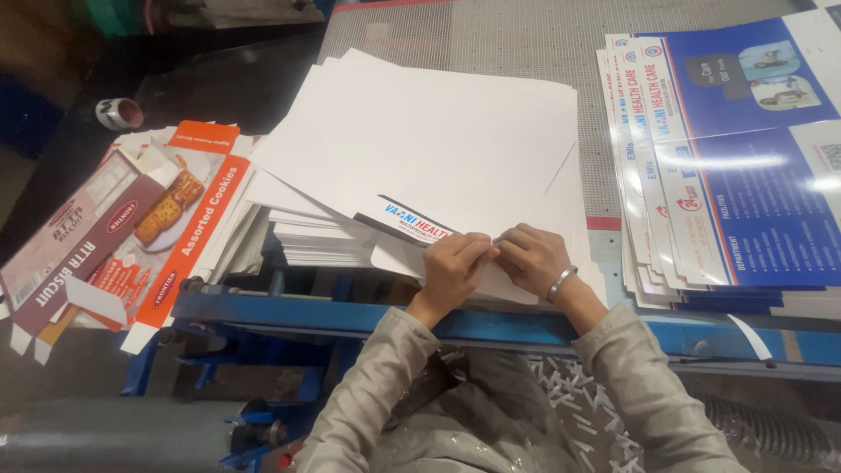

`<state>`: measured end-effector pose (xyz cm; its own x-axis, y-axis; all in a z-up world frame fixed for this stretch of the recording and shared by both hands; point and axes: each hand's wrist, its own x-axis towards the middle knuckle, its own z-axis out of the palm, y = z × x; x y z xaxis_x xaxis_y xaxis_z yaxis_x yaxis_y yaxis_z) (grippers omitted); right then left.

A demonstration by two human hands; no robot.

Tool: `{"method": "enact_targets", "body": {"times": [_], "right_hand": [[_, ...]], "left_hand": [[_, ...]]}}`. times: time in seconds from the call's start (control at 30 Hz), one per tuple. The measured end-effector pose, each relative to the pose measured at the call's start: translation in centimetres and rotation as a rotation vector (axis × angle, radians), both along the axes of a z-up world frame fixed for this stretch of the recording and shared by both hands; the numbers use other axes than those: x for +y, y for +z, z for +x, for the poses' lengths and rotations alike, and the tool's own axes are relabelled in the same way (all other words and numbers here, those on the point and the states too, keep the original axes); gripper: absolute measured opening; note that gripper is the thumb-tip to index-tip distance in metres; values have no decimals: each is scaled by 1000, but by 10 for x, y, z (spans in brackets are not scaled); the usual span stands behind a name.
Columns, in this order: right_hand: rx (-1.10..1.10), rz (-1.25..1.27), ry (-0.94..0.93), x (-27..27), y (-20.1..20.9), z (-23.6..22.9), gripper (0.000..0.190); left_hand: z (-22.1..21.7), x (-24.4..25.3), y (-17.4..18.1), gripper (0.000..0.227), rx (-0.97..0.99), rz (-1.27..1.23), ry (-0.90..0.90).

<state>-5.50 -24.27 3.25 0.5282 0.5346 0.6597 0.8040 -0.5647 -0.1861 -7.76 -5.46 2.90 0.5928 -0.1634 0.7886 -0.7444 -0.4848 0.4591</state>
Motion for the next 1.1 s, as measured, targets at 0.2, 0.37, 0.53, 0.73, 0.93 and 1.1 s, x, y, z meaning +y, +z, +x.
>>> {"method": "enact_targets", "body": {"times": [0.2,0.37,0.53,0.73,0.93,1.1], "right_hand": [[153,96,-49,-5,-18,9,16],[206,146,1,-7,-17,11,20],[193,110,24,-3,-11,7,19],[205,91,27,-3,-11,8,20],[270,176,-18,-6,-8,9,22],[131,60,5,-3,-2,4,19]], "left_hand": [[1,0,5,21,4,106,30],[0,-1,4,22,-69,196,60],[3,-1,-7,24,-32,104,35],[3,1,-14,17,172,22,4],[-2,4,6,18,-92,145,68],[0,7,2,15,-73,178,63]]}}
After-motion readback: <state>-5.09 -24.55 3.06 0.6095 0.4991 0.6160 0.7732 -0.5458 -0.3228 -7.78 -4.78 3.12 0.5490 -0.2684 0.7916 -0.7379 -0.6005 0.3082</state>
